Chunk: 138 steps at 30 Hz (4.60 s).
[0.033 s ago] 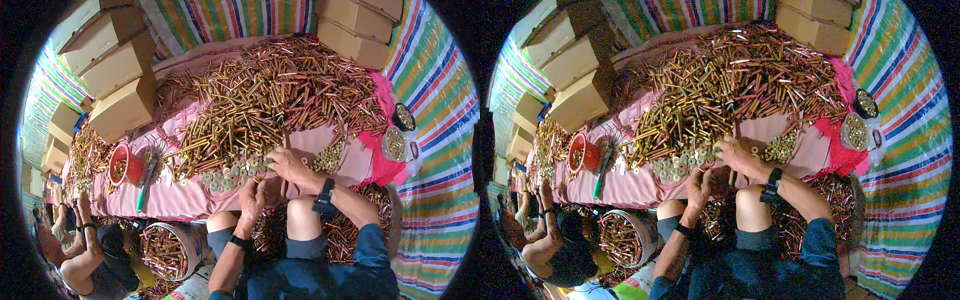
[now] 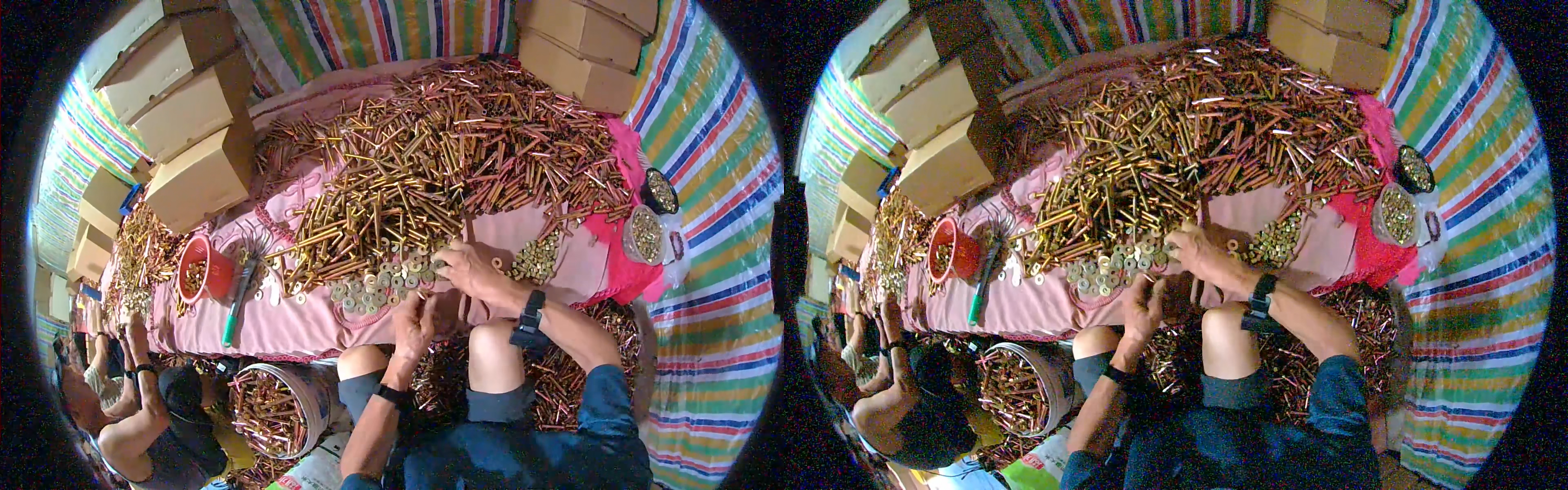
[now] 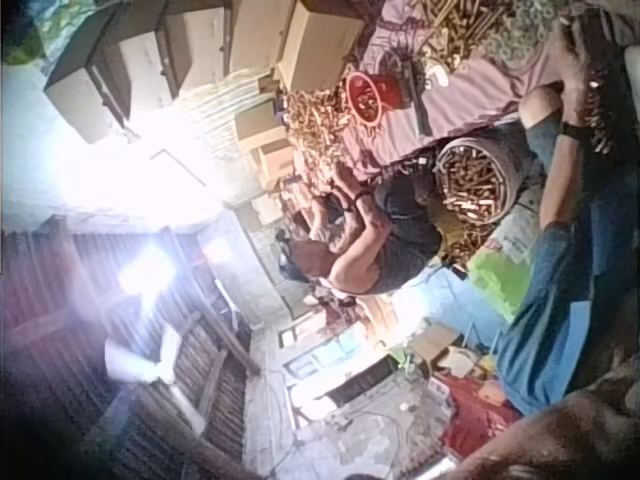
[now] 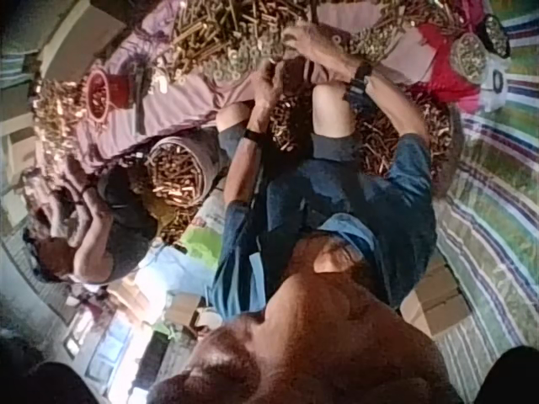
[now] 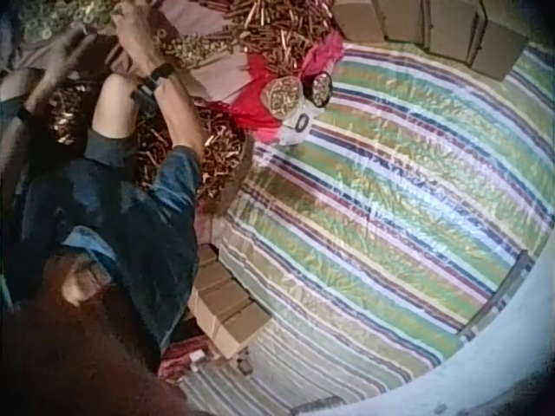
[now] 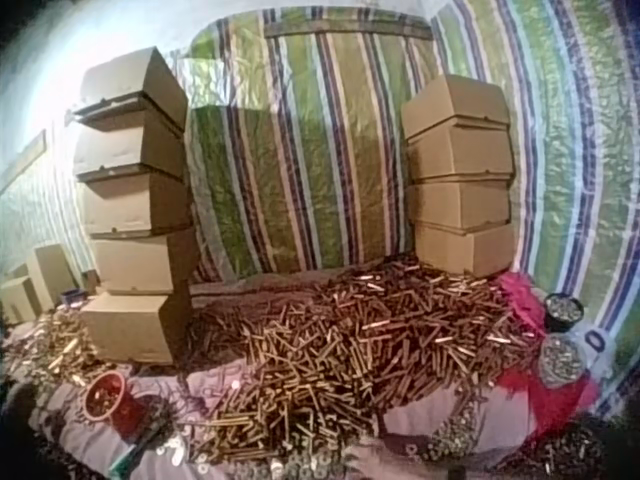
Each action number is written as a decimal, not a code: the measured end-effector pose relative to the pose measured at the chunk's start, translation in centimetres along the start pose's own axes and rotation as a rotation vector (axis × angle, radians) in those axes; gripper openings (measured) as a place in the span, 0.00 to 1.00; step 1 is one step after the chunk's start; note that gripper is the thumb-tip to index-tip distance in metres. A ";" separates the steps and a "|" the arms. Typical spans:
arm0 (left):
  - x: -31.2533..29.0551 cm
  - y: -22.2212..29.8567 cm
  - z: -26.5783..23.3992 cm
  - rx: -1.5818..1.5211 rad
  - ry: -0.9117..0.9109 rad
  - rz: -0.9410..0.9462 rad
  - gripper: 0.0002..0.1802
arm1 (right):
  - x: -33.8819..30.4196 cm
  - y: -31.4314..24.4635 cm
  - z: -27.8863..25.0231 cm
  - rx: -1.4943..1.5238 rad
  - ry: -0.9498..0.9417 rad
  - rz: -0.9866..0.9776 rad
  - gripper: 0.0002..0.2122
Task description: Manually assembling small metal rods with washers and circular plates at a workshop table.
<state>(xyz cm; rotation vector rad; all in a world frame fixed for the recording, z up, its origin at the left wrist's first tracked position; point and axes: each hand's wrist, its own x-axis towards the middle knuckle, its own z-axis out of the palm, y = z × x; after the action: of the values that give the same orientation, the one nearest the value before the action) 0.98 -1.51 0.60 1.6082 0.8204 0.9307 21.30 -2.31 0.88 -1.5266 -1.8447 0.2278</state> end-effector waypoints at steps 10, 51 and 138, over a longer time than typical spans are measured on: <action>0.0 -2.9 0.1 0.137 0.007 0.082 0.06 | 1.0 -4.5 -4.1 0.731 -0.161 0.678 0.10; 0.3 -0.4 0.7 0.164 0.090 0.167 0.09 | -3.9 3.6 -14.1 0.416 0.199 0.921 0.11; -0.4 -2.7 0.6 0.226 0.028 0.244 0.21 | 0.5 -8.6 -3.9 0.375 -0.145 0.295 0.13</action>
<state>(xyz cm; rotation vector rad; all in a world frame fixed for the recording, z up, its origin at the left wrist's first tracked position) 1.20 -1.60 -2.19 1.9274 0.7822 1.0630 16.93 -5.46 8.67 -1.5349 -1.5631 0.7946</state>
